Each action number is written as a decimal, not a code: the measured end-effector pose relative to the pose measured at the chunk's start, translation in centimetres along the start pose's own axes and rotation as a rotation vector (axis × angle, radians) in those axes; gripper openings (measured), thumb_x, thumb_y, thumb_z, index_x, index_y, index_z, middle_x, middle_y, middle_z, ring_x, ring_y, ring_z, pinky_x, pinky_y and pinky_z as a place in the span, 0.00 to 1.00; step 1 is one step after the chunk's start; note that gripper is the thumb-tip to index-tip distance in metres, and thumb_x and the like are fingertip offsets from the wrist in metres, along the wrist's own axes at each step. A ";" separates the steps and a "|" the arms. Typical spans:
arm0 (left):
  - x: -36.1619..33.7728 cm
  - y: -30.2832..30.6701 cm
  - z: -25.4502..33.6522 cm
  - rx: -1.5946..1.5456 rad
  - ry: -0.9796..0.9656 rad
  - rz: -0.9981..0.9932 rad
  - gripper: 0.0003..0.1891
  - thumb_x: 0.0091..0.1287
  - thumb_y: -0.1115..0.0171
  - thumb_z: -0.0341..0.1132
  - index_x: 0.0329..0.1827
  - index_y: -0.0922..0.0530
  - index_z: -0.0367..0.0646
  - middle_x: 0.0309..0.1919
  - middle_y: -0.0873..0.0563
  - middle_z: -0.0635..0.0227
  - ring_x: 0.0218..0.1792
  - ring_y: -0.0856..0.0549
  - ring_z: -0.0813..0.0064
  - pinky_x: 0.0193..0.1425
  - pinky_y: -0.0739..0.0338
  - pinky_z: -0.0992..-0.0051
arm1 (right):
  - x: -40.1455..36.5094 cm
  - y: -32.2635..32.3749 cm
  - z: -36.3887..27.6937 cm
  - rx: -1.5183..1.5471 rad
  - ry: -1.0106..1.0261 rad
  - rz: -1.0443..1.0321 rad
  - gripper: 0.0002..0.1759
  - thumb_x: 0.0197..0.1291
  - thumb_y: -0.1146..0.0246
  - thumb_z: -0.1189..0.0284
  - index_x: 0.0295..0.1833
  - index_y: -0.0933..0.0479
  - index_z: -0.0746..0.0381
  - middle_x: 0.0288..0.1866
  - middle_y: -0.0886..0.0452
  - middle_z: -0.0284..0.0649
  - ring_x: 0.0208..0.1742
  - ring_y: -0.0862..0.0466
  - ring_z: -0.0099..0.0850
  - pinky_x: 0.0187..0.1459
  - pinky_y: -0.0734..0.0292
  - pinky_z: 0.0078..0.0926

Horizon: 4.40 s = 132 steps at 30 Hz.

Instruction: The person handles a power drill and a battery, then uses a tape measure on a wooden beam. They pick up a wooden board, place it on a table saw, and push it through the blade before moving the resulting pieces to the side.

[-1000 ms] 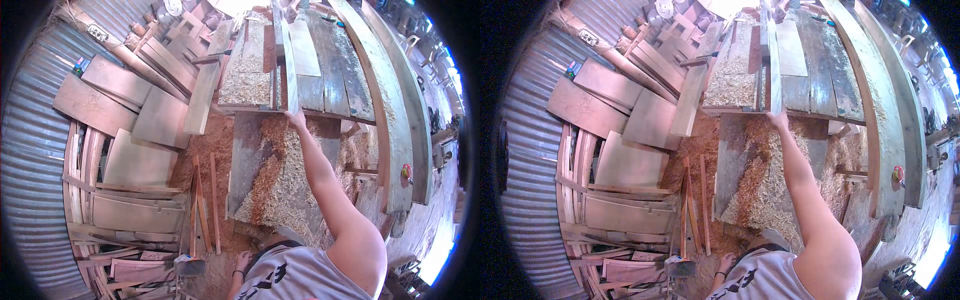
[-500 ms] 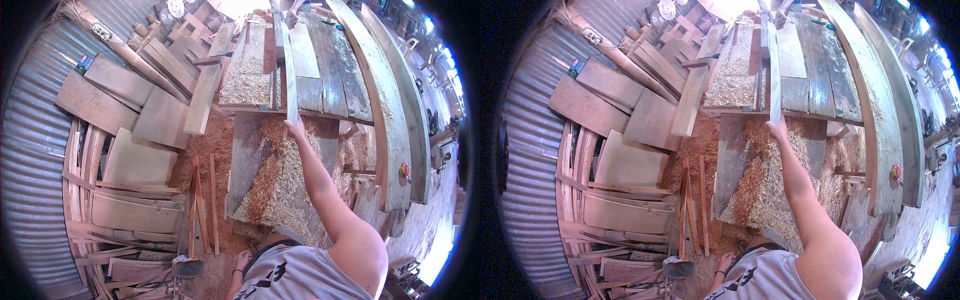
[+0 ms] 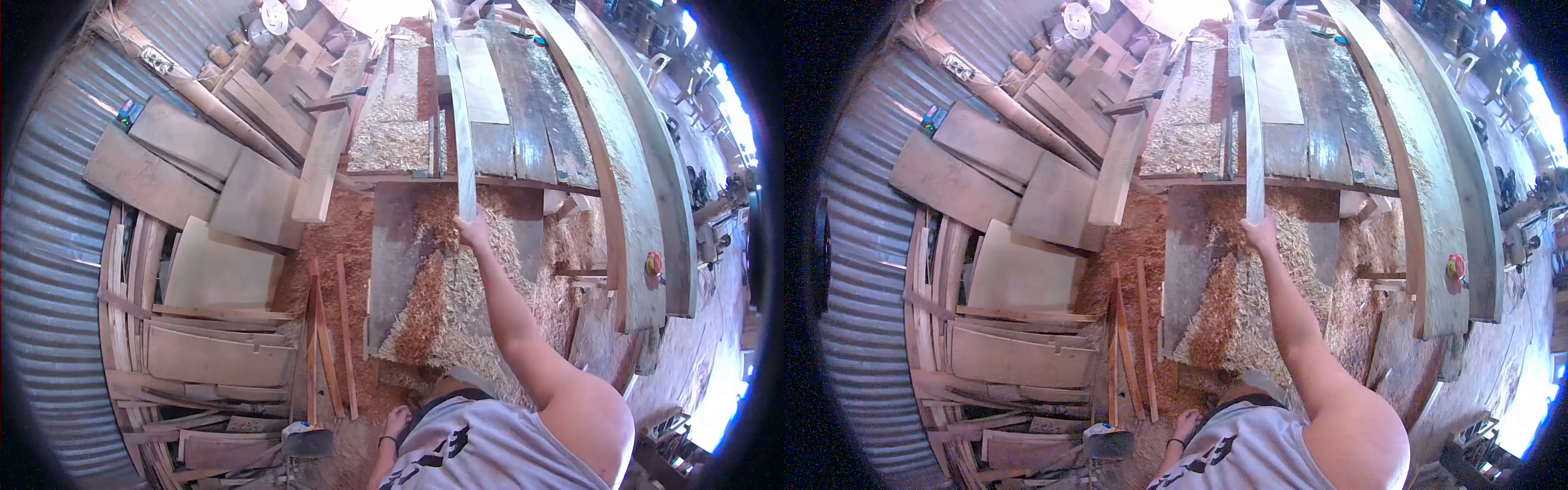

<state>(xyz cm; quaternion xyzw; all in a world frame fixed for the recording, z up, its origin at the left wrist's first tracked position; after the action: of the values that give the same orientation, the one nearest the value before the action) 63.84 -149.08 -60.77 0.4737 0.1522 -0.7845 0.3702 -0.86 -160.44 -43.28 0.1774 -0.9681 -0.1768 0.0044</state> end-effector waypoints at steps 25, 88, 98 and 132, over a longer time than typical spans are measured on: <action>0.3 0.4 5.6 -0.039 0.015 -0.015 0.17 0.69 0.45 0.44 0.57 0.26 0.46 0.44 0.16 0.67 0.41 0.16 0.73 0.38 0.21 0.68 | -7.9 1.2 3.5 -0.228 -0.179 -0.041 0.46 0.38 0.29 0.56 0.65 0.33 0.62 0.50 0.20 0.55 0.52 0.20 0.49 0.56 0.26 0.39; -33.3 -11.9 8.0 -1.332 0.277 -1.915 0.55 0.52 0.47 0.77 0.65 0.37 0.31 0.35 0.21 0.60 0.30 0.21 0.65 0.34 0.23 0.64 | -69.9 13.4 5.2 -0.261 -0.320 -0.505 0.16 0.64 0.43 0.63 0.42 0.25 0.68 0.31 0.22 0.35 0.34 0.24 0.24 0.33 0.30 0.25; -29.2 -13.7 6.7 -0.717 -0.097 -1.038 0.42 0.59 0.47 0.70 0.54 0.26 0.33 0.37 0.16 0.55 0.30 0.16 0.65 0.31 0.19 0.62 | -59.6 9.8 9.5 0.305 -0.542 -0.779 0.34 0.65 0.52 0.43 0.60 0.31 0.63 0.51 0.24 0.47 0.54 0.23 0.37 0.54 0.26 0.39; -10.0 -23.9 -6.8 1.032 -0.156 -0.486 0.16 0.68 0.42 0.47 0.49 0.23 0.44 0.36 0.15 0.67 0.32 0.17 0.79 0.29 0.25 0.78 | -92.6 49.2 18.6 0.481 -1.234 0.415 0.34 0.62 0.40 0.48 0.56 0.24 0.70 0.45 0.18 0.46 0.45 0.20 0.34 0.48 0.26 0.34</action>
<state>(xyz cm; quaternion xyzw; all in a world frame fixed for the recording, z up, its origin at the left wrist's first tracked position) 53.57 -124.48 -58.34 0.4852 -0.1735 -0.8523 -0.0897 67.74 -79.14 -38.79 -0.1482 -0.8199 -0.0214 -0.5526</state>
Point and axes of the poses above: each hand's wrist, its own x-axis towards the middle knuckle, its own y-axis out of the back of the hand, z = x × y, the point moved 9 cm from there along x, towards the middle knuckle
